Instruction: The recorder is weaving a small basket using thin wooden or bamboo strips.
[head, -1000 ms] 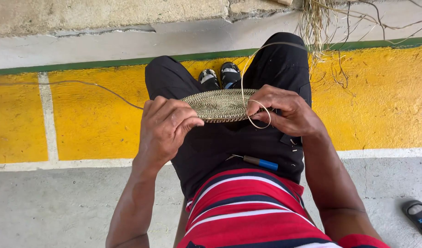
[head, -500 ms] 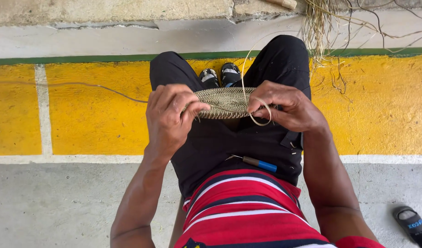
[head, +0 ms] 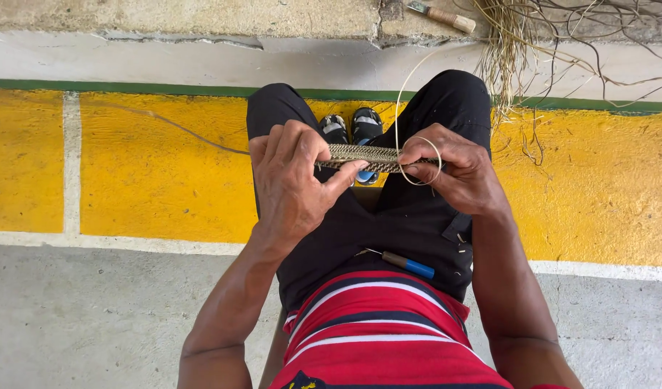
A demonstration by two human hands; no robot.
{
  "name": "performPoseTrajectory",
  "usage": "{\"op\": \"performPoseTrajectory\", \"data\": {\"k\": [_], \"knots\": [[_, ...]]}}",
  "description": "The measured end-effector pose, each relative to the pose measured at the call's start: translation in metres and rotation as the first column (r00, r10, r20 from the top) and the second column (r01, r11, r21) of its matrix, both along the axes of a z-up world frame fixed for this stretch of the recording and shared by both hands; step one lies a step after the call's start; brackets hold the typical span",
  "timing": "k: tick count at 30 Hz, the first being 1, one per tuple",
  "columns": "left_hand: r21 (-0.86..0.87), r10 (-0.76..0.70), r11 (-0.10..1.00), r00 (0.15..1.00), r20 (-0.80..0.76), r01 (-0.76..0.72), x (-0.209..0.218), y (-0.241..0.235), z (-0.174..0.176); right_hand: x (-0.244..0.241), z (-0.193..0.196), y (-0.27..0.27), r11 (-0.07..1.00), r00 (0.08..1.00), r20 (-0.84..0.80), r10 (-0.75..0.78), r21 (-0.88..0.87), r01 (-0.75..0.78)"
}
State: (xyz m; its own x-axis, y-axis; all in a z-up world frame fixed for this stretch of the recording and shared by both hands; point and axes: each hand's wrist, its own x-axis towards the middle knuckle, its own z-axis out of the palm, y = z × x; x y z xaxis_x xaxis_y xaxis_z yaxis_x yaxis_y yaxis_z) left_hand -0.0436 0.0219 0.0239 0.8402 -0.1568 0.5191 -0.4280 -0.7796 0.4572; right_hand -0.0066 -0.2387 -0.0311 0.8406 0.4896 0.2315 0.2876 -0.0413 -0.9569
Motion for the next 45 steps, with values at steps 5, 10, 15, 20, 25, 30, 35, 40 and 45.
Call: {"op": "performPoseTrajectory", "data": {"k": [5, 10, 15, 20, 25, 30, 35, 40, 45], "knots": [[0.091, 0.033, 0.995, 0.999, -0.035, -0.029, 0.001, -0.001, 0.008, 0.004, 0.002, 0.002, 0.996, 0.983, 0.184, -0.023, -0.078, 0.038], [0.087, -0.04, 0.996, 0.996, 0.084, 0.032, 0.011, -0.005, -0.004, 0.003, 0.004, 0.002, 0.999, 0.999, 0.011, -0.03, -0.014, 0.031], [0.098, -0.05, 0.995, 0.974, 0.222, 0.029, 0.023, -0.008, -0.01, 0.016, 0.006, -0.003, 0.993, 0.982, -0.187, 0.017, 0.114, 0.005], [0.044, -0.001, 0.999, 0.98, 0.2, -0.008, 0.033, -0.014, -0.022, 0.033, 0.012, -0.006, 0.997, 0.937, -0.347, -0.032, 0.05, 0.053], [-0.012, -0.095, 0.995, 0.994, 0.057, 0.096, 0.04, -0.015, -0.013, 0.036, -0.008, -0.005, 0.992, 0.964, -0.263, 0.033, 0.127, 0.001], [-0.089, -0.221, 0.973, 0.971, -0.088, 0.213, 0.047, -0.009, -0.008, 0.031, -0.009, -0.005, 0.988, 0.978, -0.208, 0.015, 0.153, 0.018], [-0.071, -0.278, 0.961, 0.943, -0.185, 0.269, 0.061, -0.003, -0.012, 0.033, -0.008, -0.006, 0.997, 0.998, -0.041, 0.043, 0.062, -0.04], [0.017, -0.241, 0.969, 0.963, -0.12, 0.245, 0.057, -0.02, -0.01, 0.035, -0.018, -0.002, 0.996, 0.981, -0.178, -0.075, 0.043, 0.083], [0.037, -0.232, 0.971, 0.971, -0.059, 0.234, 0.064, -0.026, -0.015, 0.057, -0.005, 0.0, 0.986, 0.989, -0.147, -0.025, 0.162, 0.049]]}}
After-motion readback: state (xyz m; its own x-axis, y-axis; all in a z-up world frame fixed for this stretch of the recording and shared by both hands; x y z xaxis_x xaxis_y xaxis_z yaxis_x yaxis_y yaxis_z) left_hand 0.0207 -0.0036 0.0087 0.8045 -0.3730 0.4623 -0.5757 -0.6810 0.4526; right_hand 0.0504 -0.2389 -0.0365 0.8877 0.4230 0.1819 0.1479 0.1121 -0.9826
